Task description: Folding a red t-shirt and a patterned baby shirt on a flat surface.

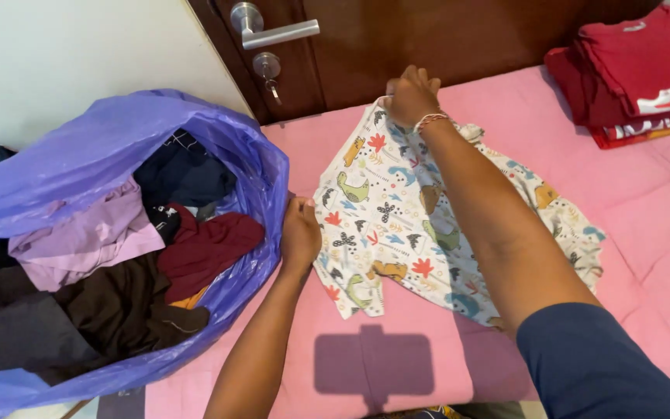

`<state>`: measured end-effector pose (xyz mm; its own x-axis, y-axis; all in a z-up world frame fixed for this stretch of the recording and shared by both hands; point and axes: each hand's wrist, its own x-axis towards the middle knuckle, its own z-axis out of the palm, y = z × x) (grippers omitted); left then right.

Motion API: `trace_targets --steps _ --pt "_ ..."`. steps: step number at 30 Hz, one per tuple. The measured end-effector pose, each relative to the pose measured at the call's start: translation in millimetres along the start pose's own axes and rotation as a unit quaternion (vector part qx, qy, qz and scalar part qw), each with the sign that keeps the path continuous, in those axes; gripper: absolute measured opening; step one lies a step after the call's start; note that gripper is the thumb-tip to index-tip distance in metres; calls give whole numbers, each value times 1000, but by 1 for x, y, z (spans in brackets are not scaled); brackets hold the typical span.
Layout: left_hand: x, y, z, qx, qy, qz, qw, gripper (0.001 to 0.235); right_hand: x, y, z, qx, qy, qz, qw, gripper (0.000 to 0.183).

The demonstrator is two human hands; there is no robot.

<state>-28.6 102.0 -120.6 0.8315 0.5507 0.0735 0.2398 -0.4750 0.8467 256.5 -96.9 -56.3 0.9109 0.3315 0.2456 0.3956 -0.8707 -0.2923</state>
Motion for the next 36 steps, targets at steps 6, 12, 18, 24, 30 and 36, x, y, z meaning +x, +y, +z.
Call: trace_targets --steps 6,12,18,24,30,36 --pt "7 1 3 246 127 197 941 12 2 57 29 -111 50 -61 991 17" --pt "-40 66 -7 207 146 397 882 32 -73 95 -13 -16 108 -123 986 23" --pt "-13 72 73 152 -46 452 878 26 -203 121 -116 -49 -139 106 983 68" --pt "60 122 137 207 3 414 886 41 -307 169 -155 -53 -166 292 940 65" --pt "114 156 191 164 -260 247 919 89 -331 226 -102 21 41 194 980 11" --pt "170 143 258 254 -250 255 899 22 -307 227 -123 215 81 256 939 7"
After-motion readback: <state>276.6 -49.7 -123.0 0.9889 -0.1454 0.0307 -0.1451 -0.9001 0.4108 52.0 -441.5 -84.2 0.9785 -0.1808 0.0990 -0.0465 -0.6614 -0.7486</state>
